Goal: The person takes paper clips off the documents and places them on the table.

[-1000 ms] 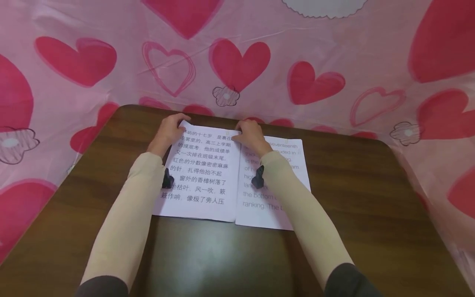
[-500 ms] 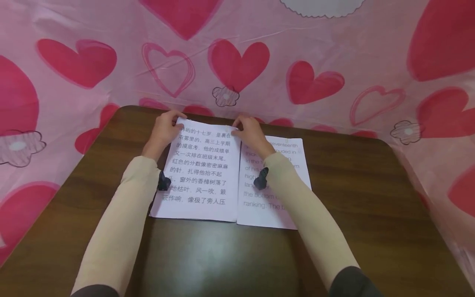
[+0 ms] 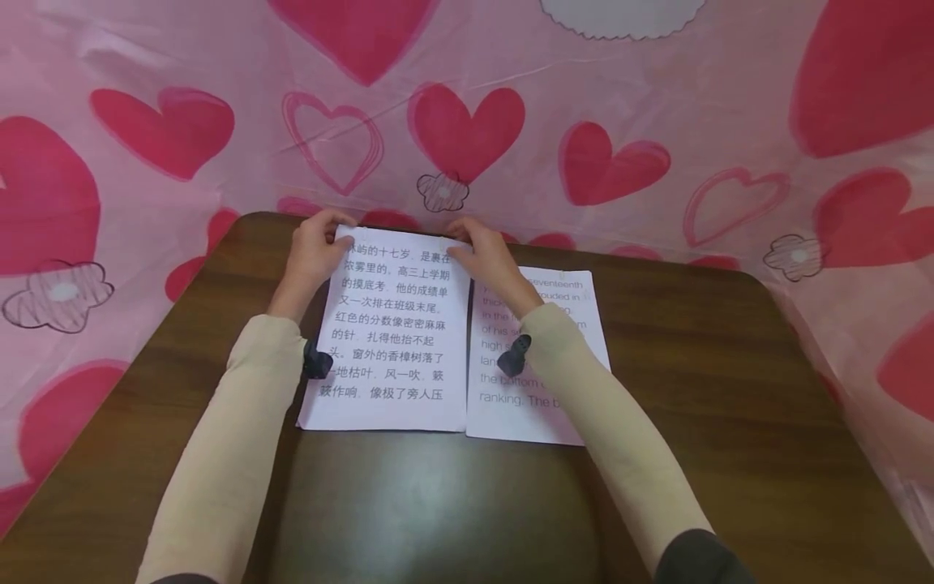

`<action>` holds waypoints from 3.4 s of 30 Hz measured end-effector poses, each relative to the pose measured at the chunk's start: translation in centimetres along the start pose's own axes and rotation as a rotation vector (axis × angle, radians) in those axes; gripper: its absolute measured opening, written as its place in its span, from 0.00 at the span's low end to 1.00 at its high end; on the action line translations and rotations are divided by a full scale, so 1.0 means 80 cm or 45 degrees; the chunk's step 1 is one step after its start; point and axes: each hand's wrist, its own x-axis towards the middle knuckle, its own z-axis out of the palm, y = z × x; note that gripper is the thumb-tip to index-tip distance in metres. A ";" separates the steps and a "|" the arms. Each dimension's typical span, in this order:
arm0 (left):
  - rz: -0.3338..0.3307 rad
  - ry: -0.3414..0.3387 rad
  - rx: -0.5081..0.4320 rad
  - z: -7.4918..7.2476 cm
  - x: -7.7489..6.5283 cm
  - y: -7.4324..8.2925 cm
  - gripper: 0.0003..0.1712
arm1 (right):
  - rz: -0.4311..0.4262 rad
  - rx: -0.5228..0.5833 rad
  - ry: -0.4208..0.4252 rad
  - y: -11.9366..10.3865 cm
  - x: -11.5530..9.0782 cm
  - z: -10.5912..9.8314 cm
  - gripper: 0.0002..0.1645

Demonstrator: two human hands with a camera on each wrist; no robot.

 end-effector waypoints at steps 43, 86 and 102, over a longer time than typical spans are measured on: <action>0.003 0.010 -0.041 -0.005 0.001 0.009 0.18 | -0.042 0.020 0.127 -0.010 0.009 0.028 0.18; 0.069 0.014 -0.071 0.007 0.002 0.010 0.16 | 0.573 1.133 0.621 -0.003 0.015 0.029 0.11; 0.091 0.057 -0.078 0.003 0.000 0.001 0.15 | 0.441 1.162 0.636 0.065 -0.042 -0.061 0.18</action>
